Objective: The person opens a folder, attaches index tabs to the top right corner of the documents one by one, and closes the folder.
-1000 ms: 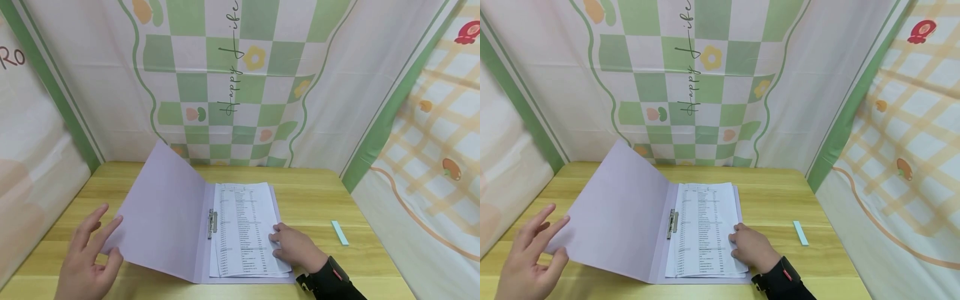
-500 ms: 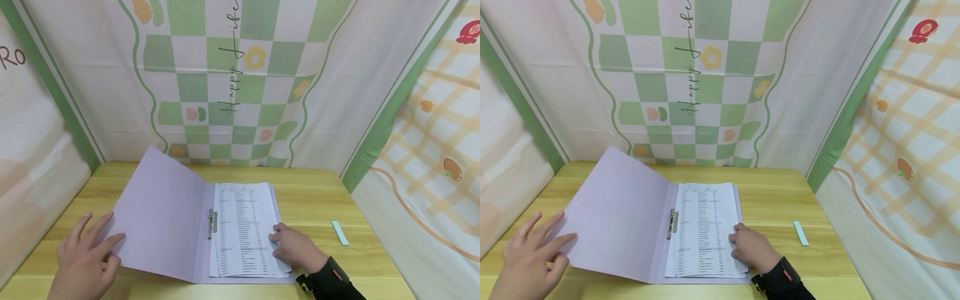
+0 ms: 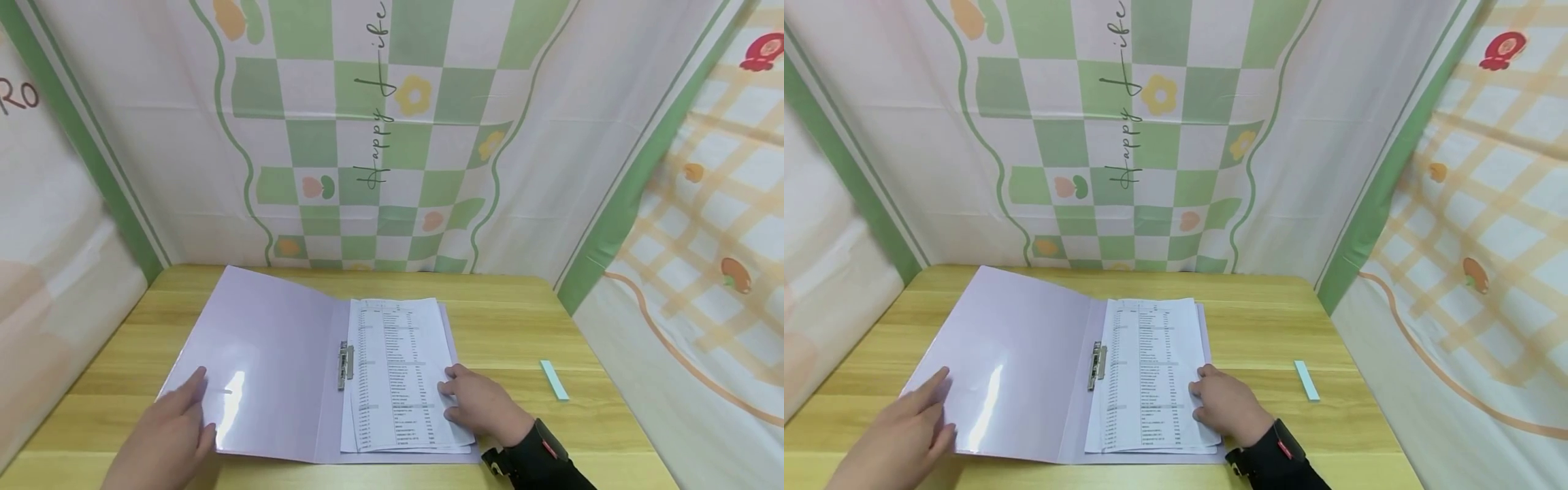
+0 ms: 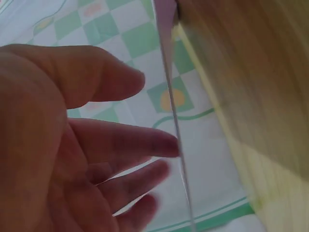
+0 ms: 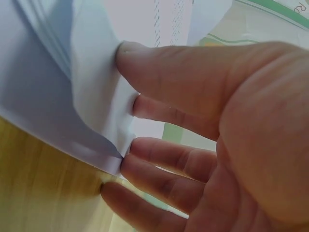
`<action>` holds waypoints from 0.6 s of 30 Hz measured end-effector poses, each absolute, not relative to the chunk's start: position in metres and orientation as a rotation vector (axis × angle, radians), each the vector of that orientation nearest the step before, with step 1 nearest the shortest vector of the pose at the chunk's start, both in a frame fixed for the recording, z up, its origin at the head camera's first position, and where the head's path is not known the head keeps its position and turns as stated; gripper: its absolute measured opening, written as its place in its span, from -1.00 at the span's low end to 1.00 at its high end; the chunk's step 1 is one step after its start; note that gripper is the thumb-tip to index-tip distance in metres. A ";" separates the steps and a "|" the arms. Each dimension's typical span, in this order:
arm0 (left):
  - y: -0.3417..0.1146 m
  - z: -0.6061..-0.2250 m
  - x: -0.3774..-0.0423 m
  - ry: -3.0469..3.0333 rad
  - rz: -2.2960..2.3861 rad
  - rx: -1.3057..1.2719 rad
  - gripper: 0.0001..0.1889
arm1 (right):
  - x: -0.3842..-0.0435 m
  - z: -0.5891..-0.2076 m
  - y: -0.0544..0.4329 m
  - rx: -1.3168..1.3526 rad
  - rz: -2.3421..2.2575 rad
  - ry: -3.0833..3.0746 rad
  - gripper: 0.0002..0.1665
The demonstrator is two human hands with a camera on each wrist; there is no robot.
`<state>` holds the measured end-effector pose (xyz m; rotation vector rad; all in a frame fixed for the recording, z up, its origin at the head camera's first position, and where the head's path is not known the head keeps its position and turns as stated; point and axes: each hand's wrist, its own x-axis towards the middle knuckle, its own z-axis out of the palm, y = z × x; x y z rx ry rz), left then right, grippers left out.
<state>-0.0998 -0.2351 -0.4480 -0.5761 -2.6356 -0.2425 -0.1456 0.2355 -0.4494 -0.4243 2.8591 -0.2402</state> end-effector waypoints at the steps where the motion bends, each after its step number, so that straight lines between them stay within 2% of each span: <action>1: -0.233 -0.449 -0.100 -2.663 -0.254 -0.576 -0.62 | -0.145 -0.449 0.235 -0.428 -0.245 2.858 -0.51; 6: -0.220 -0.454 -0.103 -2.894 -0.294 -0.527 -0.44 | -0.144 -0.448 0.235 -0.442 -0.273 2.858 -0.51; 18: -0.204 -0.458 -0.120 -3.267 -0.249 -0.431 -0.36 | -0.150 -0.446 0.230 -0.443 -0.257 2.859 -0.51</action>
